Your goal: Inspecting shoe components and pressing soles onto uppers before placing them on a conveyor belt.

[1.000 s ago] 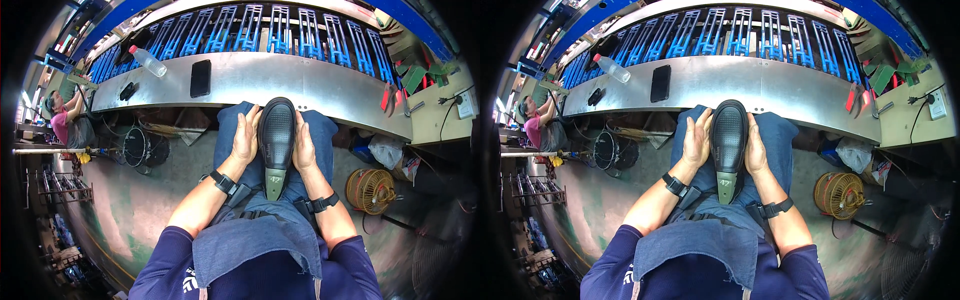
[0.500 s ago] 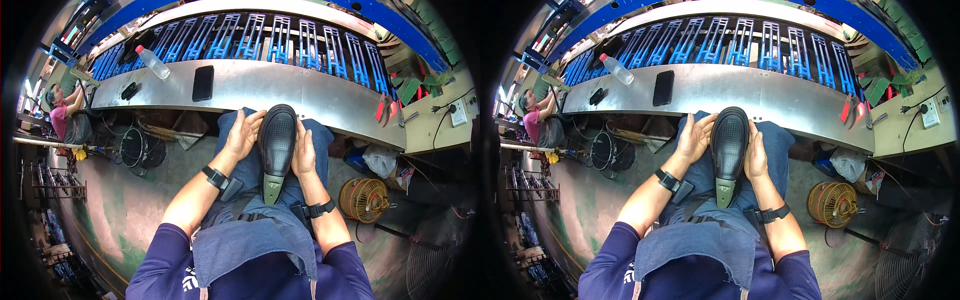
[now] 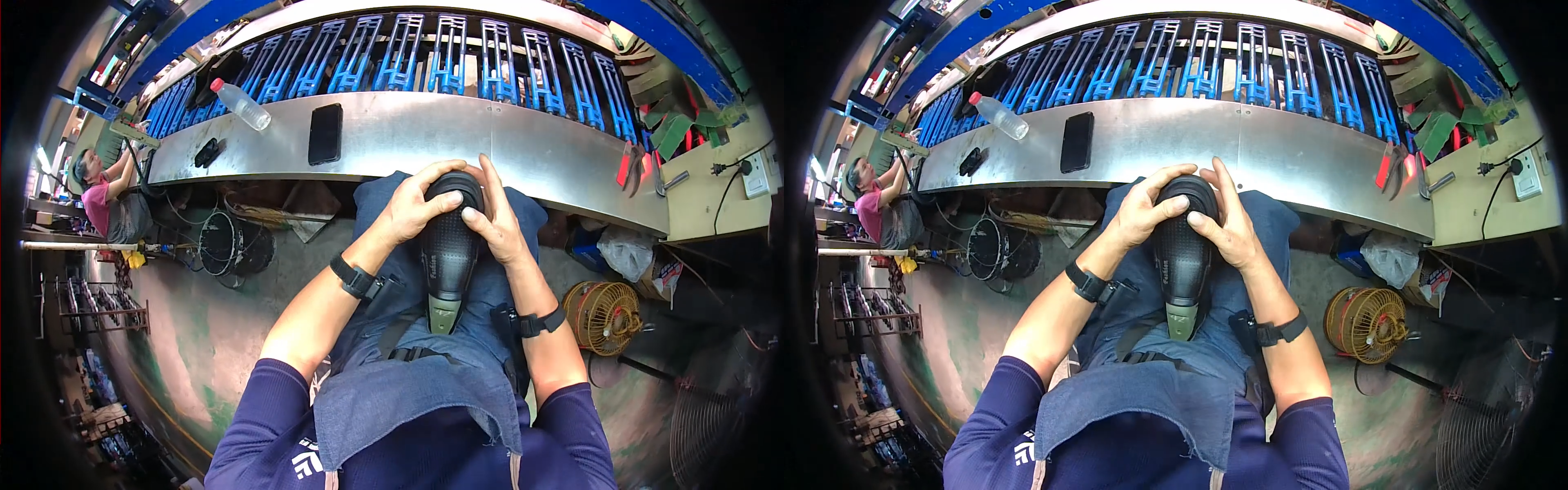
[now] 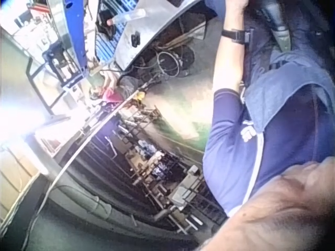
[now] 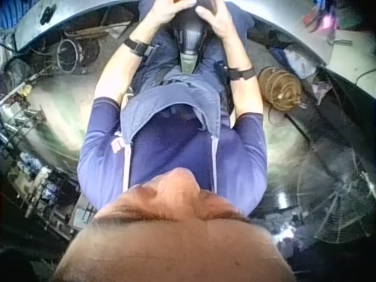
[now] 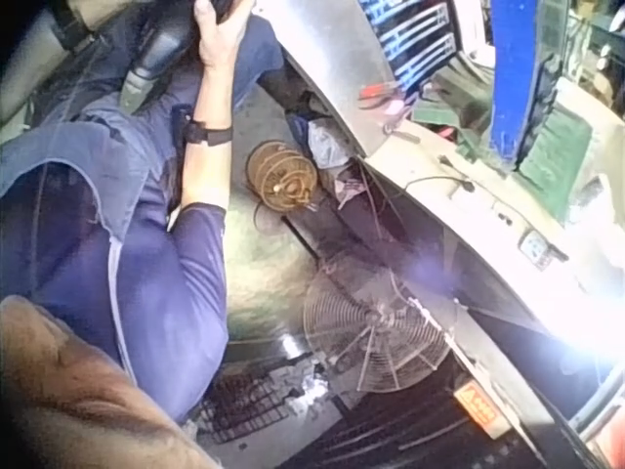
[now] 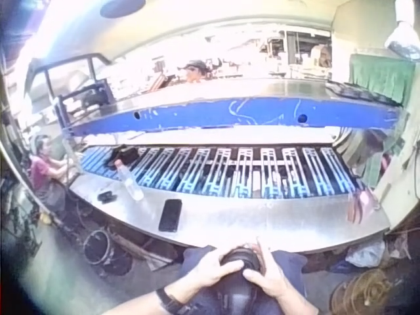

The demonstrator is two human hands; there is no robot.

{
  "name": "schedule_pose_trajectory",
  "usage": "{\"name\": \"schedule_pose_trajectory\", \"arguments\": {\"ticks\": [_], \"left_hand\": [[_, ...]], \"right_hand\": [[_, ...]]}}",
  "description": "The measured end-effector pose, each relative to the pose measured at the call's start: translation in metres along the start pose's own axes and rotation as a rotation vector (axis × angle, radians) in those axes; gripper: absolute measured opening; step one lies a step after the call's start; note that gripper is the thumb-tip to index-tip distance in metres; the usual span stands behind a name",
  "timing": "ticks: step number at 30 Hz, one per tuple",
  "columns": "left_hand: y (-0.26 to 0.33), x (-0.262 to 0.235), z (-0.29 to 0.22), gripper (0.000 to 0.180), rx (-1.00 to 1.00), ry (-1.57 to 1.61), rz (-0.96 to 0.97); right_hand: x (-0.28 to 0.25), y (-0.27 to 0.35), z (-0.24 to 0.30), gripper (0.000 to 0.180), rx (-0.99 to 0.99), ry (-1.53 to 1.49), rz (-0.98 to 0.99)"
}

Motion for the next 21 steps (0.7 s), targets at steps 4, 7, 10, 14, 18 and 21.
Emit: {"name": "schedule_pose_trajectory", "arguments": {"ticks": [4, 7, 10, 14, 18, 21], "left_hand": [[0.002, 0.005, 0.008, 0.051, 0.02, 0.071, -0.044], [0.009, 0.005, 0.003, 0.047, 0.076, -0.078, -0.112], [0.011, 0.0, -0.003, 0.043, 0.122, -0.234, -0.175], [0.014, -0.006, 0.016, 0.062, 0.046, -0.109, -0.21], [0.032, -0.007, 0.038, 0.087, -0.084, 0.099, -0.147], [0.049, -0.002, 0.053, 0.086, -0.1, 0.188, -0.268]], "right_hand": [[0.006, -0.006, -0.001, 0.098, 0.021, 0.136, -0.053], [0.004, -0.002, -0.002, 0.087, 0.013, 0.146, -0.117], [0.004, -0.002, -0.001, 0.078, -0.019, 0.213, -0.141], [0.002, 0.0, -0.014, 0.079, -0.051, 0.356, -0.204], [0.004, 0.013, -0.03, 0.095, 0.032, -0.001, -0.142], [0.001, 0.015, -0.034, 0.086, 0.021, 0.066, -0.206]]}}
Point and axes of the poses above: each hand's wrist, its own y-axis away from the middle knuckle, its own x-axis out of the palm, z = x × y, the point moved 9 cm from there along -y, towards the middle knuckle, and after that the axes turned 4 degrees about x, right-handed, at the moved point
